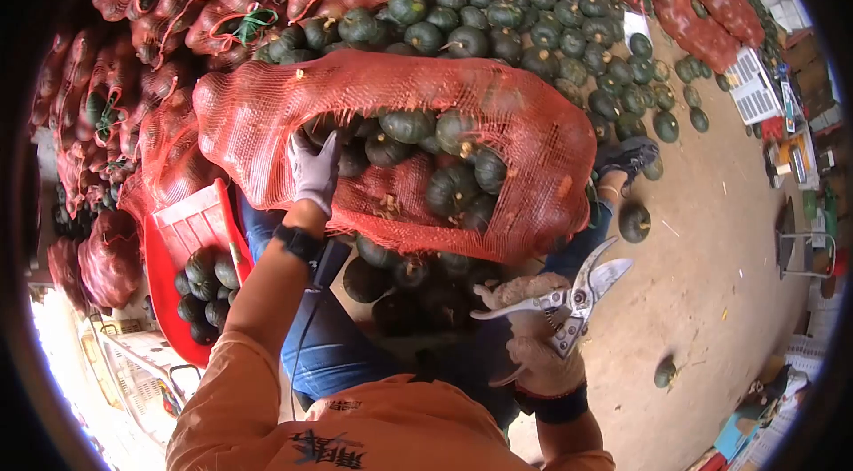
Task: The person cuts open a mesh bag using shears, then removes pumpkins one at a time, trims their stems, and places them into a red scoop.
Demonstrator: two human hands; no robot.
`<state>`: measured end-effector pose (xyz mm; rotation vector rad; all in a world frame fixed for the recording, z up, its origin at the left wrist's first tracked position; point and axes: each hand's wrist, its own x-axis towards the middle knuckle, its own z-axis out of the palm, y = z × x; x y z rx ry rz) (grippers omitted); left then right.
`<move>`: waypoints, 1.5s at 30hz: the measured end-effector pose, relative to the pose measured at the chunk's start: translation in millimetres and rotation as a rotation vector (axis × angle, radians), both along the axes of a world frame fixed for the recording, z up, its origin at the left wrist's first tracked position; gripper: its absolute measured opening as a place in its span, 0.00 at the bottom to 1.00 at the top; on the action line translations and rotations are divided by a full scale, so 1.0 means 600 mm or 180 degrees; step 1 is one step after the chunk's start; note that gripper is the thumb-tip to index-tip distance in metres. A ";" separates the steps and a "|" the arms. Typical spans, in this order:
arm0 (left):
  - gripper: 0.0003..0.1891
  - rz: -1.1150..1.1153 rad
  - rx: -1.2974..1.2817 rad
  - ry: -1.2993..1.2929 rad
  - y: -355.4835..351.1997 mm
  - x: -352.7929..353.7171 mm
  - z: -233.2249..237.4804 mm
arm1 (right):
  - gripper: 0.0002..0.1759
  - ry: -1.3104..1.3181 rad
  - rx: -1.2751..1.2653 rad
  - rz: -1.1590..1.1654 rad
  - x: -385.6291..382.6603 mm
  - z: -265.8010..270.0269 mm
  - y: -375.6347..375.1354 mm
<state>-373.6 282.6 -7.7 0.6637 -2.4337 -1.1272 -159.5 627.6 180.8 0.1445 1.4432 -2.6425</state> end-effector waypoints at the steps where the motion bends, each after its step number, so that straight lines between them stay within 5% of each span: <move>1: 0.49 0.0439 -0.0088 -0.0185 0.018 -0.023 0.026 | 0.22 -0.0183 0.0941 0.0120 0.002 -0.015 0.013; 2: 0.48 0.0875 -0.0161 -0.0361 0.036 -0.044 0.051 | 0.24 -0.0389 0.1365 0.0171 0.013 -0.042 0.033; 4: 0.47 0.0445 0.0418 0.0371 0.032 -0.079 0.007 | 0.30 -0.0853 0.1655 0.0277 0.035 -0.107 0.071; 5: 0.47 0.0691 -0.0009 0.0317 0.040 -0.086 0.013 | 0.30 -0.0769 0.1809 0.0332 0.049 -0.139 0.086; 7: 0.31 0.0237 -0.0355 -0.0503 0.020 -0.094 0.049 | 0.31 -0.0631 0.2118 0.0387 0.071 -0.188 0.106; 8: 0.27 -0.0207 -0.0471 -0.1129 -0.010 -0.104 0.053 | 0.29 -0.0865 0.1647 0.0210 0.068 -0.190 0.107; 9: 0.24 -0.0696 -0.1393 -0.0598 -0.048 -0.113 -0.005 | 0.28 -0.1102 0.1177 0.0031 0.066 -0.182 0.104; 11: 0.23 -0.1368 -0.1757 -0.1254 -0.096 -0.123 -0.014 | 0.28 -0.1301 0.0391 -0.0249 0.064 -0.205 0.111; 16: 0.32 -0.1758 -0.1438 -0.1379 -0.119 -0.142 0.029 | 0.28 -0.1511 -0.0297 -0.0752 0.039 -0.205 0.098; 17: 0.41 -0.0905 -0.3508 -0.0231 -0.103 -0.110 0.025 | 0.28 -0.1415 -0.0359 -0.0827 0.034 -0.204 0.100; 18: 0.48 -0.0896 -0.2578 -0.0507 -0.092 -0.096 0.050 | 0.28 -0.1417 -0.0389 -0.0800 0.032 -0.195 0.097; 20: 0.57 -0.1193 -0.1999 -0.1392 -0.077 -0.055 0.071 | 0.26 -0.1415 -0.0437 -0.0758 0.031 -0.169 0.086; 22: 0.53 -0.1151 -0.1198 -0.1272 -0.092 -0.031 0.004 | 0.23 -0.1296 0.0333 -0.0438 0.042 -0.167 0.087; 23: 0.49 -0.1061 -0.1087 -0.1229 -0.094 -0.025 -0.012 | 0.22 -0.1205 0.0759 -0.0351 0.044 -0.167 0.094; 29: 0.28 -0.0798 -0.0736 -0.1299 -0.109 -0.102 -0.058 | 0.18 -0.1206 -0.0210 -0.0336 0.061 -0.206 0.118; 32: 0.31 -0.1417 -0.1136 -0.0362 -0.133 -0.140 -0.133 | 0.15 -0.1193 -0.0101 -0.0390 0.064 -0.234 0.118; 34: 0.36 -0.1775 -0.0663 -0.0772 -0.135 -0.141 -0.105 | 0.13 -0.1277 0.0029 -0.0367 0.067 -0.253 0.125; 35: 0.39 -0.1918 -0.0615 -0.0869 -0.155 -0.168 -0.154 | 0.13 -0.1309 0.0111 -0.0347 0.068 -0.266 0.126; 38: 0.40 -0.1203 0.0063 -0.0778 -0.094 -0.084 -0.068 | 0.06 -0.0939 0.0766 -0.0445 0.087 -0.194 0.092; 39: 0.38 -0.0770 -0.0084 -0.0403 -0.087 -0.085 -0.119 | 0.07 -0.0730 0.1064 -0.0512 0.098 -0.139 0.069; 40: 0.36 -0.0842 0.0636 -0.0079 -0.059 -0.053 -0.070 | 0.07 -0.0693 0.1127 -0.0533 0.106 -0.115 0.061; 42: 0.32 -0.0707 0.0661 -0.0495 -0.035 -0.021 -0.023 | 0.08 -0.0705 0.1008 -0.0530 0.106 -0.105 0.065; 45: 0.31 -0.0565 0.0947 -0.0398 -0.058 -0.057 -0.086 | 0.09 -0.0778 0.0833 -0.0466 0.100 -0.114 0.073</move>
